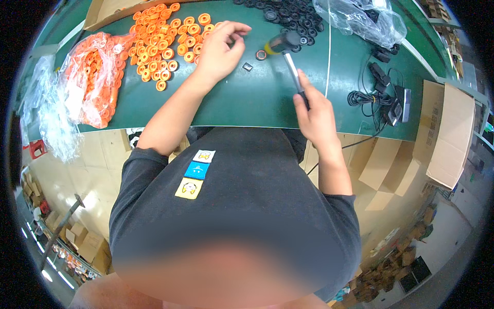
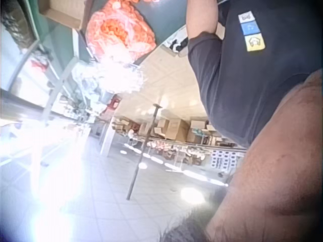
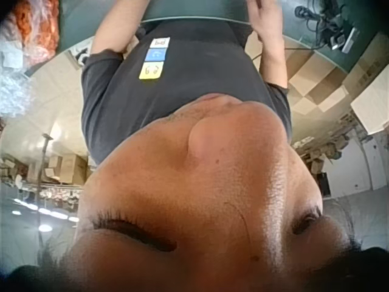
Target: The person assembles circular components by inserting black rings into orange plastic bases by hand, tapping them with a mallet, and placing the completed parts into a cardboard box.
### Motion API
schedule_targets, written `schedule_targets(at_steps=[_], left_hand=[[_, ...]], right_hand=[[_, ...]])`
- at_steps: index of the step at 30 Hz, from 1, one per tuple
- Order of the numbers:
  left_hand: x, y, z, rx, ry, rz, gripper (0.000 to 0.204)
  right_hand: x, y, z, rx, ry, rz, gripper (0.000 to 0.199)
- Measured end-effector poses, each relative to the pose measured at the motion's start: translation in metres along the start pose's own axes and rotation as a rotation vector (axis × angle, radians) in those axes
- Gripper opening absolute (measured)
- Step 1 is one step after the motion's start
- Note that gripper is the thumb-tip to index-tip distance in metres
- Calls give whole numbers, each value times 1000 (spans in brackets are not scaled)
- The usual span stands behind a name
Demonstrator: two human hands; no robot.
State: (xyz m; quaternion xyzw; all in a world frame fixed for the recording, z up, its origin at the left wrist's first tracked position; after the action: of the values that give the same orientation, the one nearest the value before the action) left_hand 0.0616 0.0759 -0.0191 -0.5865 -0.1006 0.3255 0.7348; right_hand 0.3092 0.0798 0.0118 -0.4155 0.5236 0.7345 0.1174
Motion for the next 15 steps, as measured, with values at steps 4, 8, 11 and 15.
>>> schedule_targets(at_steps=[4, 8, 11, 15], left_hand=[[17, -19, -16, 300, 128, 281, 31], [33, -18, -25, 316, 269, 403, 34], [35, -20, -25, 360, 270, 458, 34], [38, -21, -24, 383, 267, 494, 30]], right_hand=[[-14, -46, -6, 383, -76, 308, 53], [-24, -90, -6, 479, -242, 615, 55], [-31, -117, -3, 480, -271, 747, 60], [-31, -149, 3, 450, -252, 710, 58]])
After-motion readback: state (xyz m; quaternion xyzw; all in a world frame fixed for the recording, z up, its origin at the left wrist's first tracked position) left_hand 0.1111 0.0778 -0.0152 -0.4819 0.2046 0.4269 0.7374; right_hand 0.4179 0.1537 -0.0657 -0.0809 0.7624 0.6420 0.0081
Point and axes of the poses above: each hand's wrist, its own z-axis towards the middle knuckle, its own x-axis out of the palm, y = z × x, the point moved 9 cm from there along z, towards the middle knuckle, and after that the axes turned 11 degrees about -y, right-handed, at the moved point
